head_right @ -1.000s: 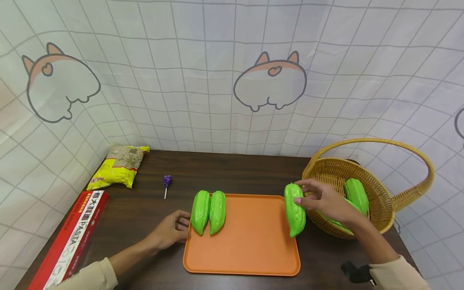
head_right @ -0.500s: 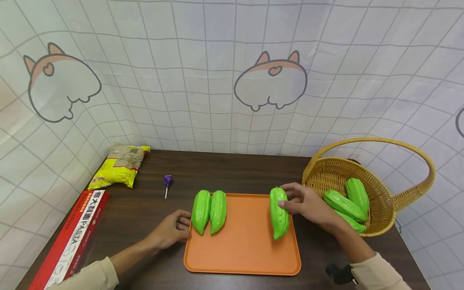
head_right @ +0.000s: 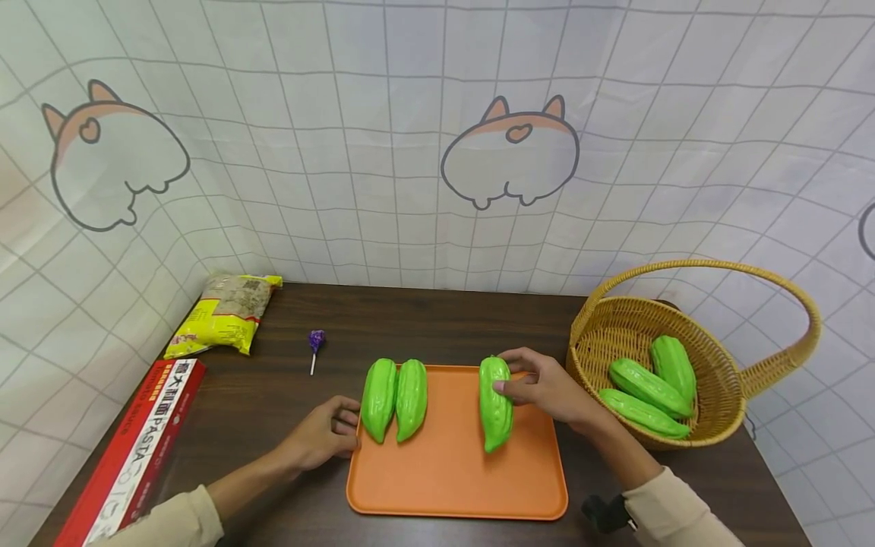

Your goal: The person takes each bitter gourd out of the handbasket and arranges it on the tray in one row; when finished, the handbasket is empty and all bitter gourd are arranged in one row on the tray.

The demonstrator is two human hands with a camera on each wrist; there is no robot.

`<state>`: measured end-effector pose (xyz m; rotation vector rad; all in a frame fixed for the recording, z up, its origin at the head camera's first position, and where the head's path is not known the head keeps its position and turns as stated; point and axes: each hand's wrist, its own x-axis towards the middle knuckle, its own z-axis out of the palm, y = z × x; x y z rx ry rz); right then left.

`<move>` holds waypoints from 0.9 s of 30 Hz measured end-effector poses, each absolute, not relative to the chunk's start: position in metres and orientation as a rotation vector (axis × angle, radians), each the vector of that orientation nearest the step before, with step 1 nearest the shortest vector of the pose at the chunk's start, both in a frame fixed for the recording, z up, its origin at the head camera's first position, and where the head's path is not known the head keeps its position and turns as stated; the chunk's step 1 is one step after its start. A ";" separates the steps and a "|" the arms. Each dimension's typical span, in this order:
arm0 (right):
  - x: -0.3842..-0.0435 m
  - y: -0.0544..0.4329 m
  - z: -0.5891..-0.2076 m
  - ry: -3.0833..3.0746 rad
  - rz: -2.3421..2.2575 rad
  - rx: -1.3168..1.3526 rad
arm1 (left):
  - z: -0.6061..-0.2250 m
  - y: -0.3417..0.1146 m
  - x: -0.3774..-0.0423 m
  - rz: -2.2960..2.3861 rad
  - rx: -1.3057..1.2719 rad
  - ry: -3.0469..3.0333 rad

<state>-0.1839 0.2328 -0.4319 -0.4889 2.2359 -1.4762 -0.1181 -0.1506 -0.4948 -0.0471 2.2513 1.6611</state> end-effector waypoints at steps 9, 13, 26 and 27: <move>-0.189 0.210 -0.446 2.190 -1.526 -0.442 | -0.496 -0.152 -0.119 1.660 -0.044 2.252; -0.192 0.203 -0.453 2.174 -1.527 -0.437 | -0.496 -0.152 -0.119 1.662 -0.047 2.244; -0.194 0.188 -0.462 2.141 -1.536 -0.409 | -0.495 -0.151 -0.118 1.668 -0.067 2.227; -0.195 0.187 -0.463 2.141 -1.536 -0.410 | -0.495 -0.151 -0.118 1.669 -0.065 2.225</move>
